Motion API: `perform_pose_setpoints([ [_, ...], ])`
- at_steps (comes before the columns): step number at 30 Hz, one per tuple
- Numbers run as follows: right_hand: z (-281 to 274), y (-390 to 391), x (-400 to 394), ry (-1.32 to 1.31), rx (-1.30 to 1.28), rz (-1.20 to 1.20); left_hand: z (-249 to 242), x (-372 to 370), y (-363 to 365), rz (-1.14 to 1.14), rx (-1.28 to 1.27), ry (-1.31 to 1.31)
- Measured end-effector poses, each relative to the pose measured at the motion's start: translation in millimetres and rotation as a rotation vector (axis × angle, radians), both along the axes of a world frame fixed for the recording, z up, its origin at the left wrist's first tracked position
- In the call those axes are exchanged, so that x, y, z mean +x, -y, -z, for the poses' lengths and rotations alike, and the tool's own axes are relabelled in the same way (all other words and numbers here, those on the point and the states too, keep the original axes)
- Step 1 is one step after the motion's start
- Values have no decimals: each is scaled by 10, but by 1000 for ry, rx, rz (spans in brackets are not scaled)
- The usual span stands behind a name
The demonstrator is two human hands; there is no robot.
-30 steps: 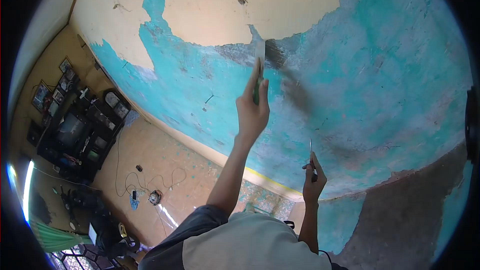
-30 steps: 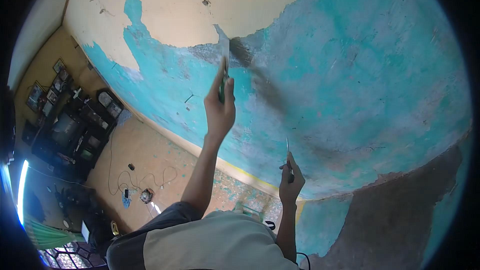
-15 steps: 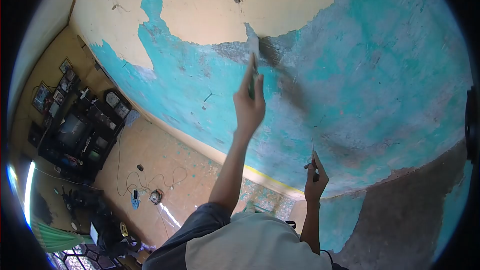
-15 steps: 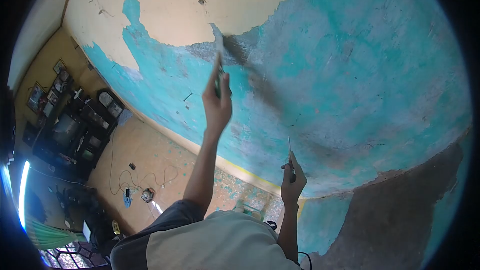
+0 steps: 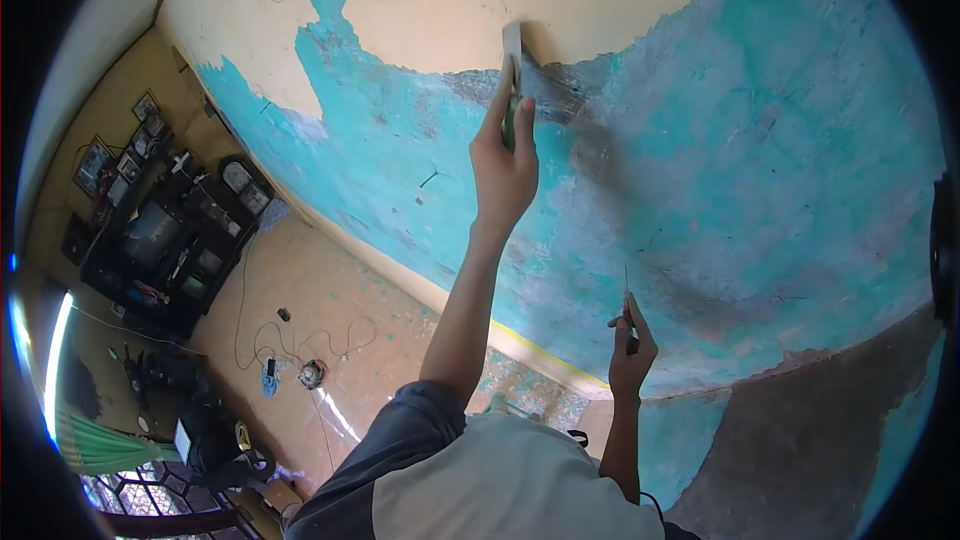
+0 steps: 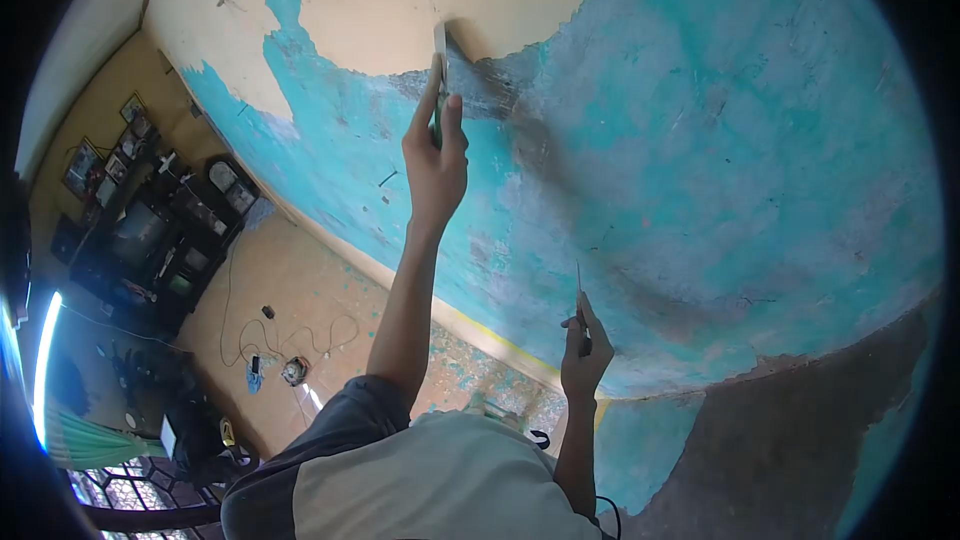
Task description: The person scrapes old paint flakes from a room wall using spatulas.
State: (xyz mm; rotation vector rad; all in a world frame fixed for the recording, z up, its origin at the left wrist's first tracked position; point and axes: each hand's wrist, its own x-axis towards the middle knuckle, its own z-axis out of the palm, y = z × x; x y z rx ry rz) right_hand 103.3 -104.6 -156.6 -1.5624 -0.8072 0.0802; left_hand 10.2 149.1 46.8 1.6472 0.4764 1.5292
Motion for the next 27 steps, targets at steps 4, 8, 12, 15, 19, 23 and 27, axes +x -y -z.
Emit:
perform_pose_setpoints([
  [4,60,-33,7,-28,-4,-35,167,55,-5,-28,19,24],
  [8,113,-106,47,-24,-12,-65,459,2,124,-6,-27,-107],
  [12,25,-197,59,7,10,-80,-85,-60,-70,-22,-4,14],
  [15,83,-192,64,25,31,-86,-48,-24,-132,-68,44,3],
  [19,63,-250,70,4,68,-74,387,25,61,-72,105,-54],
  [23,31,-289,96,-5,41,-97,79,-11,-47,-63,61,-10],
  [27,20,-340,31,-13,34,-121,-176,-121,-121,-44,23,-3],
])
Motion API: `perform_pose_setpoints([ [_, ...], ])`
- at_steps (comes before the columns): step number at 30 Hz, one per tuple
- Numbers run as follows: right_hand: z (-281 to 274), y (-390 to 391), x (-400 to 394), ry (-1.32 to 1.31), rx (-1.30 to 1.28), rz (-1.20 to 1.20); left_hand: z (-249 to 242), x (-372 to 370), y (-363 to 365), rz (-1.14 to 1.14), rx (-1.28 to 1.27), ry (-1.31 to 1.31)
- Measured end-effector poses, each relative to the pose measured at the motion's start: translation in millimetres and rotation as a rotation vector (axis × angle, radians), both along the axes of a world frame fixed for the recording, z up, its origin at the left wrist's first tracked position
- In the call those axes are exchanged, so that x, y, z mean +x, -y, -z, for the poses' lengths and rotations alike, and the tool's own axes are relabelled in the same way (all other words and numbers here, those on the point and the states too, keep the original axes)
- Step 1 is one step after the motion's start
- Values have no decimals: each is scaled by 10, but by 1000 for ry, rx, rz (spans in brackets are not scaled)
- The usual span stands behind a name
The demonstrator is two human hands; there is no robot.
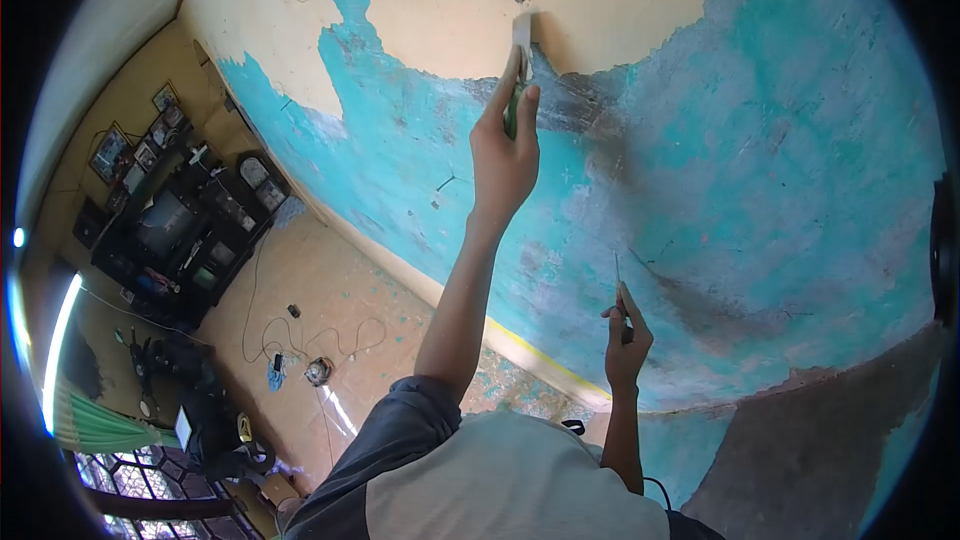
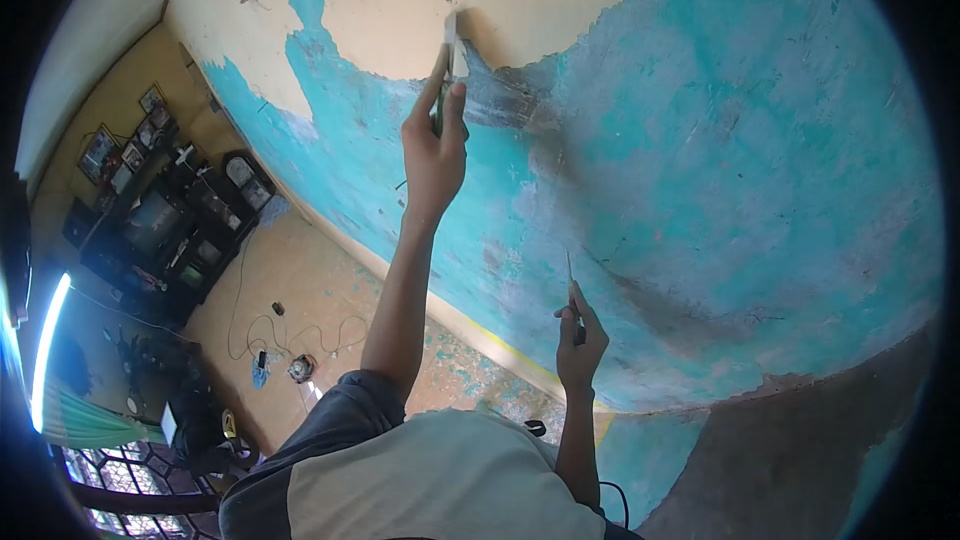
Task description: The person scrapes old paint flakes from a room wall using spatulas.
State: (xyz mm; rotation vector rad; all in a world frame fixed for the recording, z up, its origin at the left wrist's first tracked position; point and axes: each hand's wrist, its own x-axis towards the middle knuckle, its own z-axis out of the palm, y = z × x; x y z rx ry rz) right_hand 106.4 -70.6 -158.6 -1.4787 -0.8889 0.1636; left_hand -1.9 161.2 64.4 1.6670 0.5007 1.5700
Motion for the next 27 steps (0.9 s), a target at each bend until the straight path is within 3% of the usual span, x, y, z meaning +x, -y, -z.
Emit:
perform_pose_setpoints([
  [5,77,-74,1,12,-28,-31,506,63,302,55,10,-100],
  [6,81,-84,-8,25,-13,-32,468,118,288,-1,103,-51],
  [10,38,-55,-6,7,4,-26,117,54,207,12,20,-34],
  [15,72,-23,-4,27,-2,-28,391,163,278,-22,-21,-56],
  [17,68,-25,9,25,-12,-33,555,259,243,-69,72,-28],
  [21,38,31,17,-8,-49,-19,195,235,305,17,-85,25],
  [25,79,20,37,5,-8,-9,304,151,379,56,-177,-18],
  [27,96,8,39,6,-9,-8,368,222,329,26,-98,-11],
])
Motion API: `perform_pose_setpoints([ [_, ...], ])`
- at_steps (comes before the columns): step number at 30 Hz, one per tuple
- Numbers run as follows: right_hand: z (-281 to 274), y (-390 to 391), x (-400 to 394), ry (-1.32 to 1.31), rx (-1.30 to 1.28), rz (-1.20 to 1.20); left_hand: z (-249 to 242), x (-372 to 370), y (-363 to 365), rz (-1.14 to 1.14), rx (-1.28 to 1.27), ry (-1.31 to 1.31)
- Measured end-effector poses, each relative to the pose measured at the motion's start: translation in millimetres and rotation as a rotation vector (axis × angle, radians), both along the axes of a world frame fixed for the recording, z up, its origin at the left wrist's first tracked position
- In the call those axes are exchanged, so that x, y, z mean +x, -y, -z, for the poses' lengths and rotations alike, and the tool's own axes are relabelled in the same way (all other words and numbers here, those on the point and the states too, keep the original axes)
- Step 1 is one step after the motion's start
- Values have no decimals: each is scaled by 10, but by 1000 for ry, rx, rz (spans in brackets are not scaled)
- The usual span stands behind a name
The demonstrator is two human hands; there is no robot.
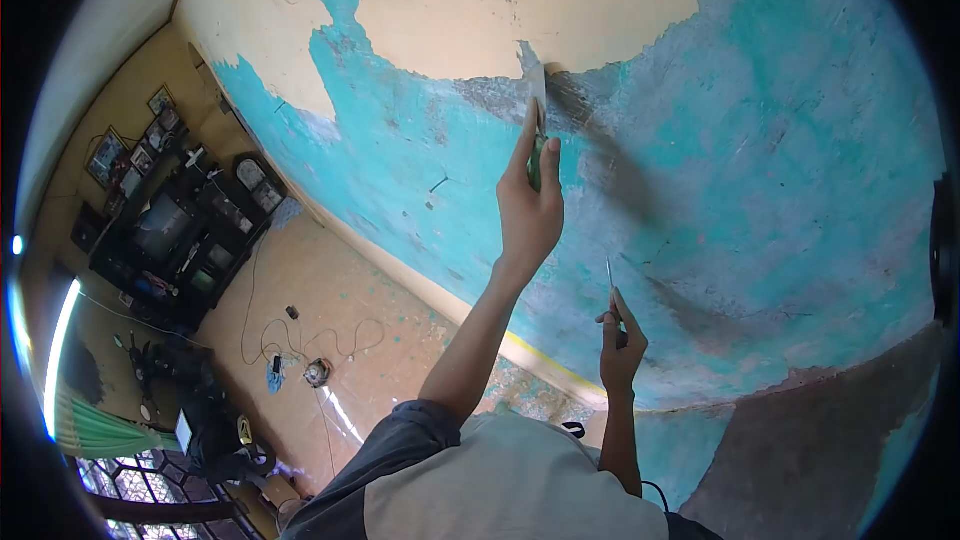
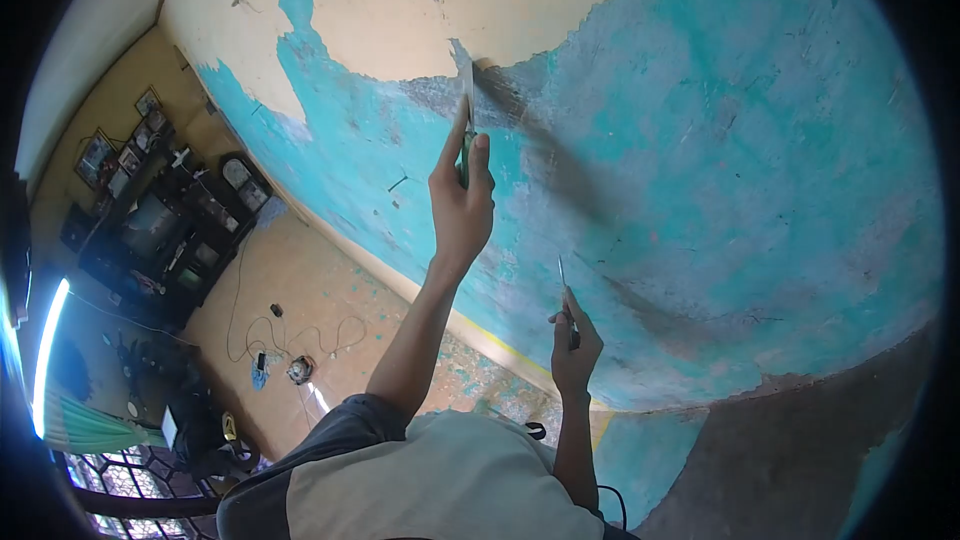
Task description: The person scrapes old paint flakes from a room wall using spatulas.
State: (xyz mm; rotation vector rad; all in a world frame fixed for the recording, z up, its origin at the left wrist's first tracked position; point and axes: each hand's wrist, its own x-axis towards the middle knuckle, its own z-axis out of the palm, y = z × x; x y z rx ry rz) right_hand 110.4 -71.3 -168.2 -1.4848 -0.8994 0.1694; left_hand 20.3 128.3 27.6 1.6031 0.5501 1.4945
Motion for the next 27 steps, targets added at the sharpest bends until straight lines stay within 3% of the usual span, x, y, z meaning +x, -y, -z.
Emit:
perform_pose_setpoints([
  [5,-46,-9,-42,-8,1,-7,-334,-24,-224,27,22,114],
  [12,2,-84,22,7,4,-3,109,83,-115,-19,101,29],
  [15,-38,-71,26,5,-18,-14,-242,-13,-135,-14,63,42],
  [20,-37,-117,12,-10,-16,-9,88,89,-74,-7,107,57],
  [27,-50,-93,27,0,-32,10,-103,33,-105,-8,36,64],
])
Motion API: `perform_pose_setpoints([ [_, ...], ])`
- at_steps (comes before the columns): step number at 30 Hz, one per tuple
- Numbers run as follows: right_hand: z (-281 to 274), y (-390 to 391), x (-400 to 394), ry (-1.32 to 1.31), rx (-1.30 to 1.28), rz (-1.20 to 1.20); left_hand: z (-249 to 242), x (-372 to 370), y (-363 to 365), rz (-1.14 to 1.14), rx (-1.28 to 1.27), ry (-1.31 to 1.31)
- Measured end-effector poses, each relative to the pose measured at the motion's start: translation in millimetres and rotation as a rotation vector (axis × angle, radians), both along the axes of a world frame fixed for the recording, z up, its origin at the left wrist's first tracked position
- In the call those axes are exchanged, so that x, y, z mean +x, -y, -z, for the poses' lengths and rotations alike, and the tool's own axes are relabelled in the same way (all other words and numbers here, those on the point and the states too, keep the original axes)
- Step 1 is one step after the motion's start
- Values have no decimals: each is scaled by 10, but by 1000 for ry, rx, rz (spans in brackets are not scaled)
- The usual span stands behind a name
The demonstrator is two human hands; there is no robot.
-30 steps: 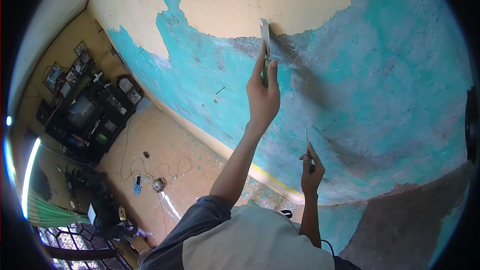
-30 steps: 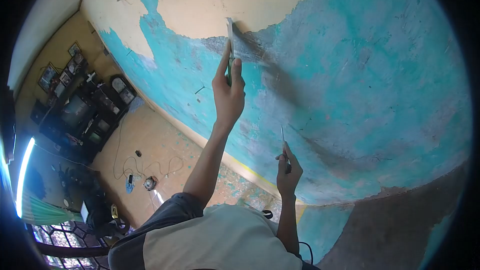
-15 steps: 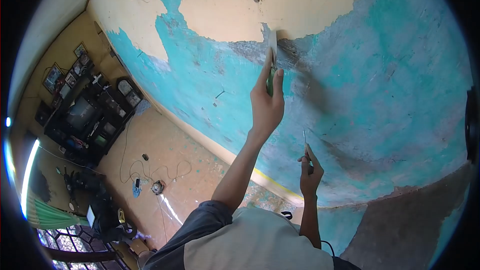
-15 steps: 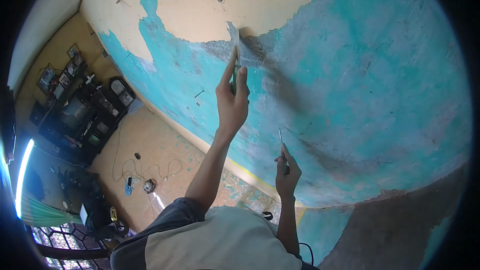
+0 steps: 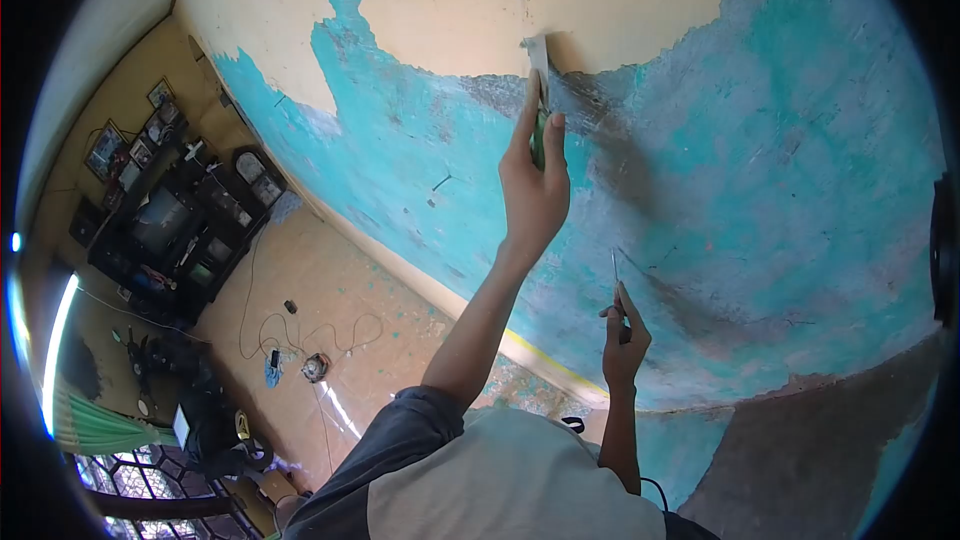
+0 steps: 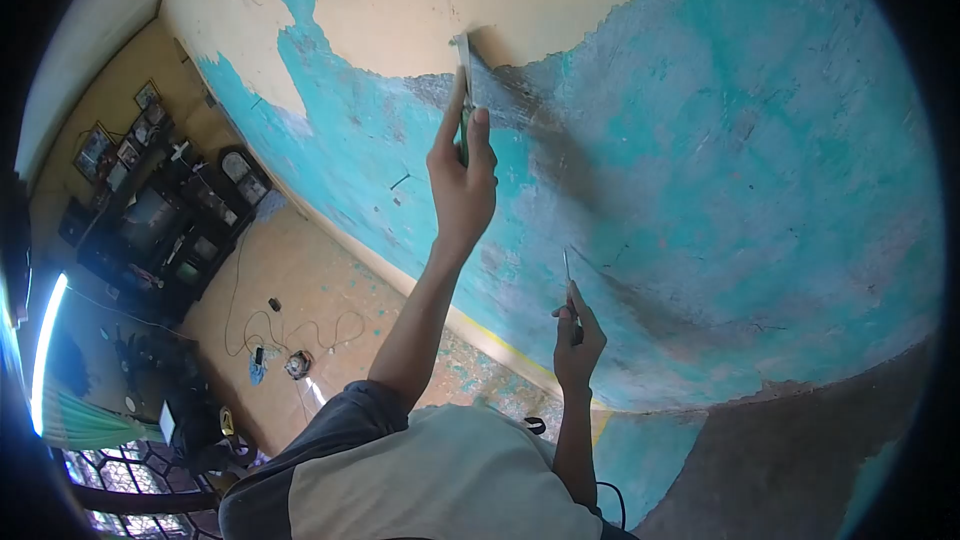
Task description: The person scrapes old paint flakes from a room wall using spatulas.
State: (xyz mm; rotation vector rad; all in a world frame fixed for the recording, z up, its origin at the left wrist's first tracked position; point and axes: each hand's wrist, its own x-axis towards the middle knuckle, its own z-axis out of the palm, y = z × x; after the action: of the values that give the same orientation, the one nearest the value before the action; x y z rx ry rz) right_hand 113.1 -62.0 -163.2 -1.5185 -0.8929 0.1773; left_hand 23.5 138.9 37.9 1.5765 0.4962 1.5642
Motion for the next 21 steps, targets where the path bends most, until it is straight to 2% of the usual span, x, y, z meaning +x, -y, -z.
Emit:
perform_pose_setpoints([
  [5,57,-47,-6,26,63,7,174,27,48,13,-2,-8],
  [7,8,-25,-21,15,20,6,66,12,-32,-34,21,-29],
  [9,17,-2,-8,-15,-10,7,-3,-9,7,15,-78,-32],
  [13,59,-14,-26,2,27,13,206,14,109,75,-63,8],
  [14,58,-15,-23,2,28,14,254,66,54,30,-2,12],
  [18,28,36,-18,-21,-35,3,-88,-10,-82,56,-40,39],
  [21,27,52,-39,-25,-46,8,10,-29,-76,50,-34,33],
])
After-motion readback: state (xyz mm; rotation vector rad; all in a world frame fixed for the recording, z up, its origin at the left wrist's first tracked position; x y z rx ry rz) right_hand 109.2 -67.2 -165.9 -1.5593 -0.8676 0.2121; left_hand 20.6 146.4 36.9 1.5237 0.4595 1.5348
